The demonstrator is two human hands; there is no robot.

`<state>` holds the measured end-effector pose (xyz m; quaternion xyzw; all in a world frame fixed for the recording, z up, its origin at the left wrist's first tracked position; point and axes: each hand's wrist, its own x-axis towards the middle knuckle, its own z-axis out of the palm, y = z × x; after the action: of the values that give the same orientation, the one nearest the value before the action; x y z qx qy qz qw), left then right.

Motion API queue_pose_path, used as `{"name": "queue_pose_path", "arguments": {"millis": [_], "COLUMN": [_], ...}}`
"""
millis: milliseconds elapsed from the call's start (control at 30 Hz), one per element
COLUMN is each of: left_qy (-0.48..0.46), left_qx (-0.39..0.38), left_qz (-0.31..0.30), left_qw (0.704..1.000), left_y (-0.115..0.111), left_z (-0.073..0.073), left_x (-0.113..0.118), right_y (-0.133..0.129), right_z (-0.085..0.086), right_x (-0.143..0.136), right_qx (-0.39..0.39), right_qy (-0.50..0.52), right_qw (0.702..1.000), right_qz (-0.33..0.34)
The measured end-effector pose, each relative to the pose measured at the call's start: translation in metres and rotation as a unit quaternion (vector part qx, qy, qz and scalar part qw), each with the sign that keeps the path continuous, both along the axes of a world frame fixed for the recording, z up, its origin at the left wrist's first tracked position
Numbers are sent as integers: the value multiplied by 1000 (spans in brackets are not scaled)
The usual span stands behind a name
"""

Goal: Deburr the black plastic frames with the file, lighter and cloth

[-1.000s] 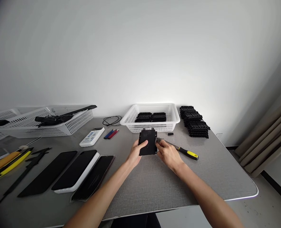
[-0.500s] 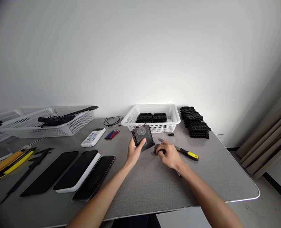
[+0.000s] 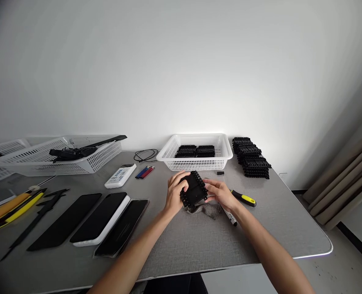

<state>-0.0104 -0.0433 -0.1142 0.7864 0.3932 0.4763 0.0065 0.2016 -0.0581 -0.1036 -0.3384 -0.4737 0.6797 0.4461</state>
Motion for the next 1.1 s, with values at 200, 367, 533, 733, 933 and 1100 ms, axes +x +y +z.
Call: {"name": "queue_pose_path", "arguments": {"millis": [200, 367, 533, 733, 933, 1100], "left_qy": [-156, -325, -330, -355, -354, -353], "left_qx": [-65, -319, -408, -371, -363, -359], "left_qz": [10, -134, -161, -101, -81, -71], "left_qw": [986, 880, 836, 852, 858, 861], "left_y": [5, 6, 7, 13, 14, 12], "left_z": [-7, -6, -5, -10, -11, -10], "left_x": [5, 14, 15, 10, 11, 11], "right_y": [1, 6, 4, -8, -19, -23], "right_z": [-3, -8, -2, 17, 17, 13], "right_x": [1, 3, 10, 33, 36, 23], "right_qx": [-38, -1, 123, 177, 168, 193], "right_qy": [39, 21, -225, -630, -664, -681], "right_qw": [998, 995, 955, 752, 729, 706], "right_qz": [-11, -102, -149, -80, 11, 9]}}
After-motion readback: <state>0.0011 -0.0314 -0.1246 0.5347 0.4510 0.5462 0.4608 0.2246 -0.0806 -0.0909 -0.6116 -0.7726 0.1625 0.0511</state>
